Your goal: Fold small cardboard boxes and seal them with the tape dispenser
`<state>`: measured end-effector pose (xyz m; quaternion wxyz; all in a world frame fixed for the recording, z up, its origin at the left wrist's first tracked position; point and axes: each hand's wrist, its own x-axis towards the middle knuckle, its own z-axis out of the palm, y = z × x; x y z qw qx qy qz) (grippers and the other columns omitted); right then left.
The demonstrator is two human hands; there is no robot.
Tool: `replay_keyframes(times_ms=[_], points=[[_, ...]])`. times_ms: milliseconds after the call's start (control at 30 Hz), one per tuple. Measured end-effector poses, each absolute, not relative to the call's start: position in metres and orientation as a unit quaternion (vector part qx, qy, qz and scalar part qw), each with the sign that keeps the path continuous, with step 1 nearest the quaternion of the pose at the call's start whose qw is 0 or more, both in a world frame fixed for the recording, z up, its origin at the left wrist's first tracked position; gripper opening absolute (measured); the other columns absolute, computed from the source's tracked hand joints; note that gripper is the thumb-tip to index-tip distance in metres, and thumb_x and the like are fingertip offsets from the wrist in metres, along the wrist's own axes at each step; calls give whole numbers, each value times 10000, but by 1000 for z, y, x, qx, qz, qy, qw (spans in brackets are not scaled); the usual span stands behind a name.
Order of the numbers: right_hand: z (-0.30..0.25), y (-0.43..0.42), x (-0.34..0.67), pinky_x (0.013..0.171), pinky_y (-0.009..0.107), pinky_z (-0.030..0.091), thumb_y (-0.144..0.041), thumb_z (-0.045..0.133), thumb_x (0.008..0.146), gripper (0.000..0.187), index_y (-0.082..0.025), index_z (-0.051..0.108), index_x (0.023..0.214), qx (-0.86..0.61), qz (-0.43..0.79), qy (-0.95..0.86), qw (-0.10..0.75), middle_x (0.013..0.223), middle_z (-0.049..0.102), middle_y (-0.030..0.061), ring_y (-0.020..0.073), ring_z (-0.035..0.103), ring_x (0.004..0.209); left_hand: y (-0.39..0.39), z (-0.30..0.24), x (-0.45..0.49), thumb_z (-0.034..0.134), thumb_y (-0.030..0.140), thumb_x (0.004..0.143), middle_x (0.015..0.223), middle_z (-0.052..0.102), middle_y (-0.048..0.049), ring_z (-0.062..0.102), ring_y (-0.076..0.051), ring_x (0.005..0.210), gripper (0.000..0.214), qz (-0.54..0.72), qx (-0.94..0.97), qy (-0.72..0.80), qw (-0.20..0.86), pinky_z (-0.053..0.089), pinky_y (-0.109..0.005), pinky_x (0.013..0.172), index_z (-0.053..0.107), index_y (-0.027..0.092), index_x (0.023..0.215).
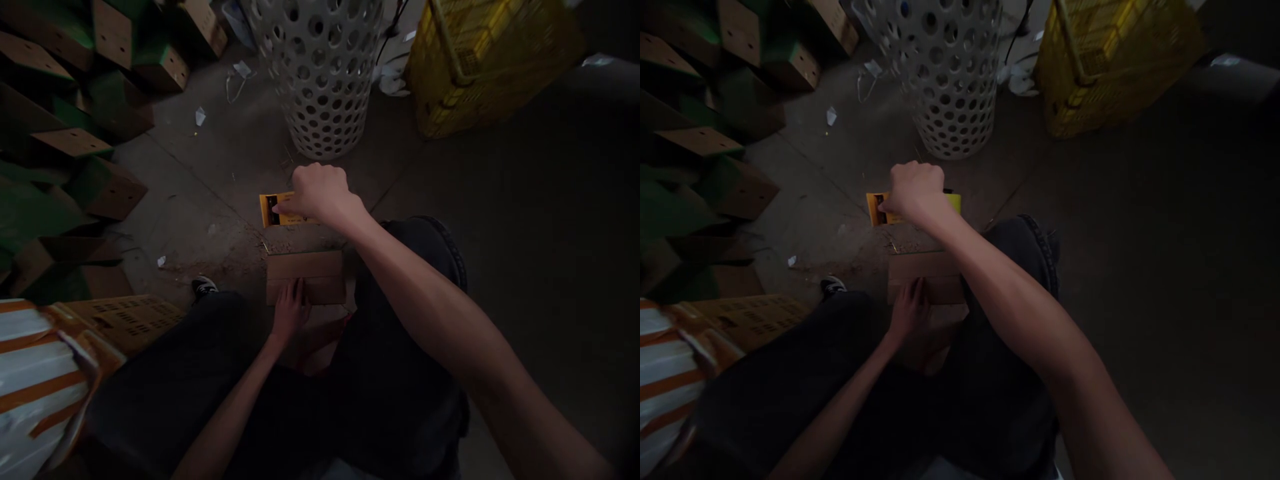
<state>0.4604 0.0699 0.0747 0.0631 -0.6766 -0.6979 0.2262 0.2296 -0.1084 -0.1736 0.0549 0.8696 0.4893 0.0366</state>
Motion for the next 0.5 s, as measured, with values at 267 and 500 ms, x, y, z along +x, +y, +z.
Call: replay_keyframes(times_ms=[267, 500], points=[[74, 70, 463, 914, 427, 510, -568, 749, 778, 664, -89, 675, 1232, -679, 236, -693, 55, 1149, 683, 200, 343, 633, 1096, -107, -167, 225, 494, 240, 949, 1362, 543, -237, 531, -346, 1248, 528, 42, 855, 513, 64, 482, -514, 1038, 453, 75, 1449], [77, 65, 469, 908, 408, 511, -564, 745, 785, 654, -96, 675, 1238, -685, 227, -690, 53, 1131, 694, 190, 322, 648, 1066, -100, -163, 213, 477, 266, 954, 1338, 588, -188, 556, -332, 1220, 476, 36, 828, 558, 42, 451, -507, 1057, 527, 123, 1405]])
